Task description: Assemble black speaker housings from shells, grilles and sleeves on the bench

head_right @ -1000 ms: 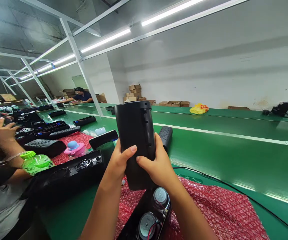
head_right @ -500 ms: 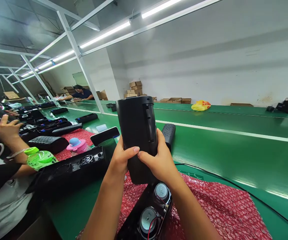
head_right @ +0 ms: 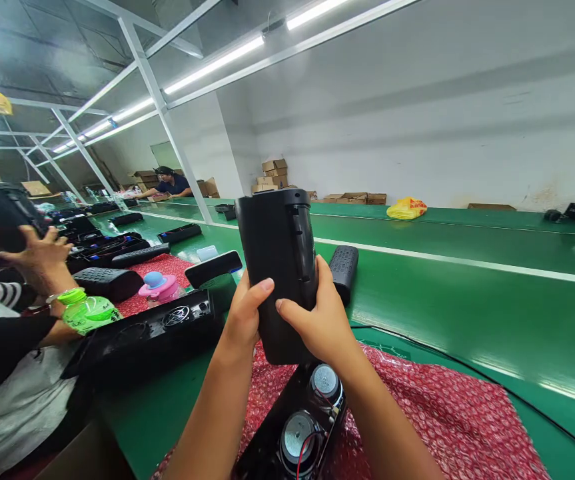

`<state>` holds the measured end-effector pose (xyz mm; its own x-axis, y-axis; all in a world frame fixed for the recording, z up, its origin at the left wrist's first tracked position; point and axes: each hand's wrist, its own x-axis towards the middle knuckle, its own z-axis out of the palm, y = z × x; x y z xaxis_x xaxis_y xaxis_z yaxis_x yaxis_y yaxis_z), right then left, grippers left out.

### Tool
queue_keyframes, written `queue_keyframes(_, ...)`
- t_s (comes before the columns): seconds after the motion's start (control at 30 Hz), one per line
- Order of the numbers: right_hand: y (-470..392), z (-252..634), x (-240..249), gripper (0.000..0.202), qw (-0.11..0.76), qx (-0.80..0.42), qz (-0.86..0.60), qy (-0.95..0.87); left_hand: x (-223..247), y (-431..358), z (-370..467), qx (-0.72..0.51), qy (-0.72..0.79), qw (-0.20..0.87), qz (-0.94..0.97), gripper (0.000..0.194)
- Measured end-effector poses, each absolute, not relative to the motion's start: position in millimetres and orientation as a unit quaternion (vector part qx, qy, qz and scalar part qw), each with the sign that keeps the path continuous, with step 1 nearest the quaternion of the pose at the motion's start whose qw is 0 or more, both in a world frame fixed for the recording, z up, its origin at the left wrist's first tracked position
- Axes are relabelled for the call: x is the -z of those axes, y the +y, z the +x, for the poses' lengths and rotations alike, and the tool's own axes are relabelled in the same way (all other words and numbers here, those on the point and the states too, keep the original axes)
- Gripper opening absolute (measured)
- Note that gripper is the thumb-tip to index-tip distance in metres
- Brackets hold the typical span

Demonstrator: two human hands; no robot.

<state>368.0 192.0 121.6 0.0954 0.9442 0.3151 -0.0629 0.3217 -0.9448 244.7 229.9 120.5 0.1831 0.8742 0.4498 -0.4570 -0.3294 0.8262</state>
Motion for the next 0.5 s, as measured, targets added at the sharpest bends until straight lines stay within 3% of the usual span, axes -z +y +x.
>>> queue_keyframes(0.13,189.8,367.9,-122.9,0.090,0.618,-0.414,-0.406,-0.531,-119.6,230.5,242.0,-0.595,0.175,0.543,0.567,0.070)
queue_keyframes(0.5,193.7,360.6,-116.4,0.076,0.645,-0.365,-0.366,-0.562,-125.1,227.0,241.2,-0.624,0.226,0.483,0.571,0.068)
